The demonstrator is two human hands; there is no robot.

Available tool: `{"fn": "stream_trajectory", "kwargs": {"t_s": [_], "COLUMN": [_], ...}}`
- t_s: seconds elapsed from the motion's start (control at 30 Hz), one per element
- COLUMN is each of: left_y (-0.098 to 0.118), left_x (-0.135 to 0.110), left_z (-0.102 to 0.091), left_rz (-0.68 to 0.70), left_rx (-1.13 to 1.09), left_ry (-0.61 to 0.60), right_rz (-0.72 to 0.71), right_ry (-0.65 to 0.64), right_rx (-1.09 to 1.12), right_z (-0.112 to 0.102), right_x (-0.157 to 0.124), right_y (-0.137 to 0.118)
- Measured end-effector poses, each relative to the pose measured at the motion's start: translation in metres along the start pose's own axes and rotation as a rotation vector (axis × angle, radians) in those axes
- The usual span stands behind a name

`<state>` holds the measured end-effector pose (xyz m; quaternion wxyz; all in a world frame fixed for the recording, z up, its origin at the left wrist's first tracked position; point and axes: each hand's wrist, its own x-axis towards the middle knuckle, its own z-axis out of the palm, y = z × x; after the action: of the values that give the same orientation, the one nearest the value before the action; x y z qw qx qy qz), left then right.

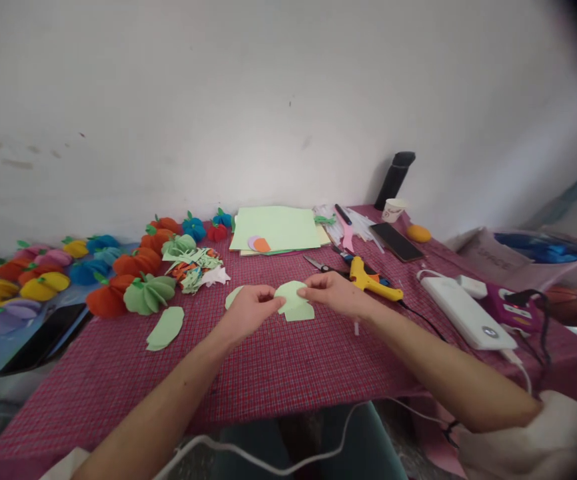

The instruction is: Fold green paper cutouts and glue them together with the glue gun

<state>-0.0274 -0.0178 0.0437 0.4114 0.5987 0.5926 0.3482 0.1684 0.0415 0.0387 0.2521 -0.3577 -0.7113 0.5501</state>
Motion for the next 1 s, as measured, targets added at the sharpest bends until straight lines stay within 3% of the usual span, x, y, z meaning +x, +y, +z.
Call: {"fn": "stream_trajectory", "kwargs": {"t_s": [0.2, 0.27, 0.4, 0.57, 0.77, 0.9, 1.0], "left_y": [0.003, 0.003, -0.006, -0.021, -0.023, -0.021, -0.024], "left_x": [0.010, 0.013, 0.020, 0.026, 0.024, 0.023, 0.024], "left_z": [0.003, 0.004, 0.013, 0.022, 0.027, 0.019, 0.010], "left_rz": [-0.009, 0.001, 0.024, 0.021, 0.002, -0.019, -0.010], "left_rx": [-0.110, -0.142, -0.093, -0.011, 0.002, 0.042, 0.142], "left_ry": [0.196, 0.181, 0.021, 0.062, -0.006, 0.025, 0.129], "right_rz": [-0.012, -0.008, -0.010, -0.019, -0.052, -0.025, 0.040], "right_ry": [0.122, 0.159, 0.172, 0.110, 0.032, 0.036, 0.067], "right_rx": [0.008, -0.002, -0.003, -0.003, -0.010, 0.018, 0.053], "right_z": [-0.010, -0.012, -0.009, -0.016, -0.027, -0.032, -0.036], "right_x": [0.002, 0.004, 0.008, 0.008, 0.008, 0.013, 0.015], "right_y": [0.007, 0.010, 0.017, 0.021, 0.024, 0.028, 0.030]}}
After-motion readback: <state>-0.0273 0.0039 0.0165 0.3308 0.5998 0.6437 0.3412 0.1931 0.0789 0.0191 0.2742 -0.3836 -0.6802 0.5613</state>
